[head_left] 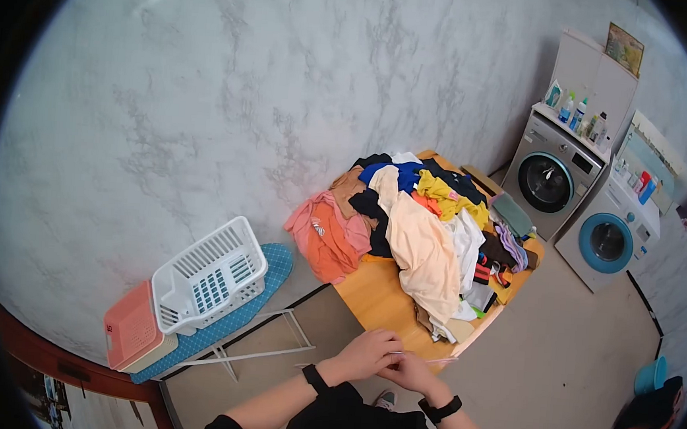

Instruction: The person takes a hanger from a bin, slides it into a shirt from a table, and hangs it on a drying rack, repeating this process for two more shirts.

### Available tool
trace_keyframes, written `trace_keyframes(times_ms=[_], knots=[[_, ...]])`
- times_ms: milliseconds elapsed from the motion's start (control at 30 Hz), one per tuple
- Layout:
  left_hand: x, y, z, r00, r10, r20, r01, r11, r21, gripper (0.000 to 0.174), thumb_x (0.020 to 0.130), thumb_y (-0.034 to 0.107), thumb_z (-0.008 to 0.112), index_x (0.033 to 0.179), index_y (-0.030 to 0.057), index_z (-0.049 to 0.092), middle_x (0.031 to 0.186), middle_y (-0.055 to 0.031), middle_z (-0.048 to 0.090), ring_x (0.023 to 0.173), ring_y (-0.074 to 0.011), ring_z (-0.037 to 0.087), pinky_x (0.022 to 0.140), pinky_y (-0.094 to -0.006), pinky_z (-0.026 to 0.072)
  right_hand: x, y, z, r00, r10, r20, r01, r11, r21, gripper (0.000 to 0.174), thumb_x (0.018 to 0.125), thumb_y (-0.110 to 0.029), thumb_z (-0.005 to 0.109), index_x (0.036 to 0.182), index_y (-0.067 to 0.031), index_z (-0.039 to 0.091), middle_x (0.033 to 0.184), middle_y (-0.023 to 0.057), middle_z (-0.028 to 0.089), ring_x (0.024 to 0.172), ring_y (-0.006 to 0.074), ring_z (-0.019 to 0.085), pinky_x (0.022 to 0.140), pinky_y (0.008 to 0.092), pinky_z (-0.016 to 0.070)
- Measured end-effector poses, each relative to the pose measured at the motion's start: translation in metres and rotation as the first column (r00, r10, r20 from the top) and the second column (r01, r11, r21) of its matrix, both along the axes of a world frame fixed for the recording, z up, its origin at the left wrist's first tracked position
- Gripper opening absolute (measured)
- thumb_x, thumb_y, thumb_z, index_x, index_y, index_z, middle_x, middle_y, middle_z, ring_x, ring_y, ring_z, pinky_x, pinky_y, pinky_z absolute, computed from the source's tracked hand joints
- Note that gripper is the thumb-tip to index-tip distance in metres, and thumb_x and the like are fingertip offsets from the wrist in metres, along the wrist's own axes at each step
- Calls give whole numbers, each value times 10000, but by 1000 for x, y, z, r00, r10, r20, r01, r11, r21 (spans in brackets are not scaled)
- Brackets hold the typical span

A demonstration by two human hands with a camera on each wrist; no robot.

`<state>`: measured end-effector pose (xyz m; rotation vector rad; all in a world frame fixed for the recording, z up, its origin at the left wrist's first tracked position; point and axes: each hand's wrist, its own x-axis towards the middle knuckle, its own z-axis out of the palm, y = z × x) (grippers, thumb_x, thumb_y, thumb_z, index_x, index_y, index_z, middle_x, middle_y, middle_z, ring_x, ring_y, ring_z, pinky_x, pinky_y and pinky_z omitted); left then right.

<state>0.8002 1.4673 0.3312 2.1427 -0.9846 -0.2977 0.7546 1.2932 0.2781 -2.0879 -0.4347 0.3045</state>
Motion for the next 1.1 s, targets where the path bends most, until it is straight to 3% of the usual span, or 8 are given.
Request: trace_keyframes(times_ms=[167, 300, 433, 500, 667, 800, 967, 1100], knots=[[112, -11, -33, 976, 15, 218, 10, 994, -112, 406, 879, 389, 629, 1169, 111, 572, 1210, -119, 557, 1153, -295, 517, 982, -423, 385, 44, -22, 8, 900, -404, -166, 355, 897, -262, 326, 886, -360, 651, 919, -38, 693, 815, 161, 685, 765, 339, 667, 651, 412, 519], [229, 18, -116, 901, 368, -230, -354, 930, 102, 485, 866, 389, 635, 1241, 99, 532, 1272, -176, 525, 1195, -343, 510, 963, -465, 419, 62, -32, 0, 732, -681, 18, 667, 711, -224, 312, 905, -299, 638, 913, 11, 680, 727, 157, 668, 659, 284, 652, 620, 364, 499], [296, 22, -163, 910, 387, -146, -347, 907, 237, 509, 848, 321, 647, 1268, 71, 507, 1256, -203, 539, 1191, -362, 515, 943, -454, 445, 85, -27, 7, 558, -823, -109, 807, 568, -162, 314, 923, -284, 623, 904, 24, 679, 657, 123, 632, 598, 188, 600, 582, 313, 464], [320, 7, -179, 858, 507, -83, -507, 862, 13, 564, 824, 272, 668, 1301, 46, 468, 1160, -205, 596, 1124, -378, 561, 925, -434, 467, 92, -19, 13, 473, -860, -192, 837, 507, -205, 315, 928, -278, 622, 907, 31, 677, 655, 111, 624, 604, 152, 586, 580, 295, 457], [359, -4, -181, 843, 416, -340, -367, 908, 201, 331, 828, 216, 680, 1045, -4, 560, 947, -200, 634, 881, -377, 625, 749, -438, 478, 98, 7, 7, 371, -907, -200, 911, 398, -112, 299, 952, -250, 605, 886, 34, 670, 658, 25, 593, 618, 77, 512, 565, 258, 414], [380, -4, -123, 944, 250, -214, -315, 871, -375, 197, 889, 145, 621, 972, -19, 551, 885, -163, 572, 809, -296, 578, 718, -363, 458, 103, 2, -1, 333, -917, -221, 939, 344, -13, 298, 960, -253, 598, 867, 23, 665, 664, -12, 574, 627, 55, 487, 566, 230, 386], [426, -14, 30, 965, 259, -32, -233, 798, -556, 209, 925, 142, 585, 1038, -34, 586, 855, -194, 639, 762, -265, 634, 706, -316, 483, 121, -8, 10, 173, -936, -307, 968, 104, 228, 316, 988, -288, 549, 842, -24, 643, 604, -60, 456, 565, 18, 381, 512, 208, 302], [445, -11, 144, 931, 366, -6, -220, 544, -810, 204, 978, 163, 552, 1021, -30, 602, 841, -28, 620, 809, -87, 529, 738, -252, 459, 130, -20, -4, 119, -895, -431, 929, -53, 366, 359, 995, -351, 522, 804, -61, 615, 573, -72, 398, 503, 20, 347, 465, 200, 286]])
